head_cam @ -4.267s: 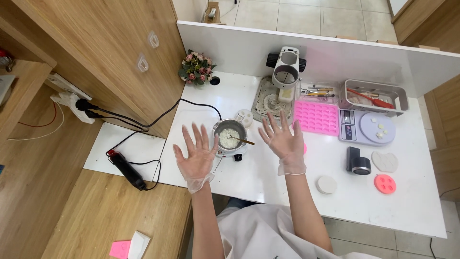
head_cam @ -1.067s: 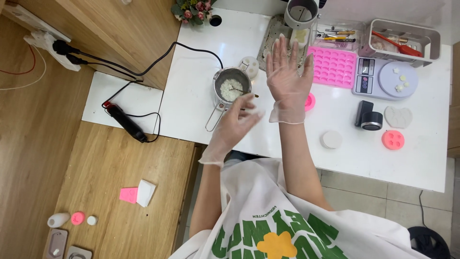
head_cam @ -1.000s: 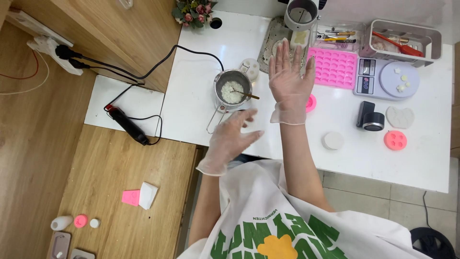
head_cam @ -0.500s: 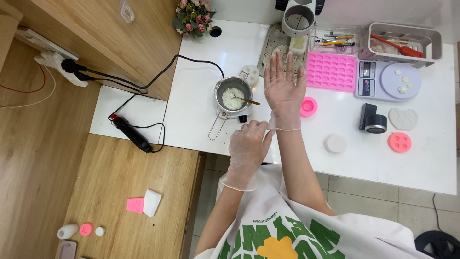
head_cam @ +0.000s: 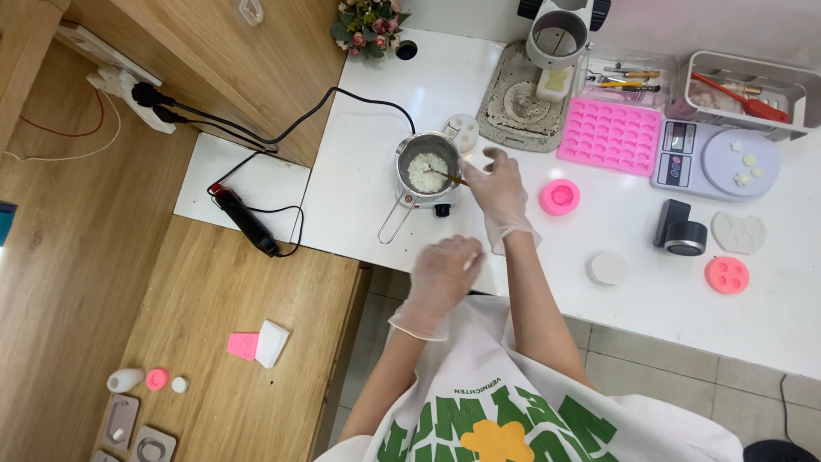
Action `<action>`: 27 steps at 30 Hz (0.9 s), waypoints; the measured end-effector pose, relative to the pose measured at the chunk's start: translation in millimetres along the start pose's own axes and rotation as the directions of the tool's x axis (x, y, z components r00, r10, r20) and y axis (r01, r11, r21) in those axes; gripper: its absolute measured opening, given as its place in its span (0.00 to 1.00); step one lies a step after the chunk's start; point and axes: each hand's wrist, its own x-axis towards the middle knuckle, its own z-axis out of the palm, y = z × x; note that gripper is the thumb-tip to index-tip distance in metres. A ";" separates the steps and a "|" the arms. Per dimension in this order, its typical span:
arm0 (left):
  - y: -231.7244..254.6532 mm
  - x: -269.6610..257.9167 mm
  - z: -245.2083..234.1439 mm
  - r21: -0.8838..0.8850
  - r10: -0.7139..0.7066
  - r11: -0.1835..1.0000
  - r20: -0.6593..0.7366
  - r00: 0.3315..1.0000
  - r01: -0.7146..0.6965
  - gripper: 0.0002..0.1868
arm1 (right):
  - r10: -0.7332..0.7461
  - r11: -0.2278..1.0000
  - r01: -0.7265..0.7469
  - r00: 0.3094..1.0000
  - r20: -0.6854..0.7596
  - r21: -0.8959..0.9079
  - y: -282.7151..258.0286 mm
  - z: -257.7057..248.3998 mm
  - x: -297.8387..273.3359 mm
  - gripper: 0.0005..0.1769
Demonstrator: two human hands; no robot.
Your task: Melting wax chunks in a small pot on a heating plate and using a heat gun to assist.
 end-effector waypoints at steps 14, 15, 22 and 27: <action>-76.2 -1.4 -72.9 -0.289 -0.611 0.623 0.402 0.683 0.727 0.43 | -0.136 0.984 0.148 0.983 -0.123 0.095 -16.4 32.4 -4.3 0.06; -81.4 -3.4 -63.3 -0.295 -0.592 0.642 0.397 0.702 0.708 0.42 | -0.211 0.956 0.234 0.967 -0.142 0.178 -22.3 34.6 -4.9 0.06; -89.4 -8.5 -38.3 -0.349 -0.555 0.681 0.327 0.765 0.644 0.33 | -0.425 0.897 0.430 0.903 -0.063 0.107 -27.0 29.2 6.1 0.09; -110.4 -4.4 -7.6 -0.468 -0.505 0.648 0.326 0.799 0.601 0.36 | -0.608 0.794 0.603 0.790 -0.075 -0.077 -9.7 19.7 4.3 0.09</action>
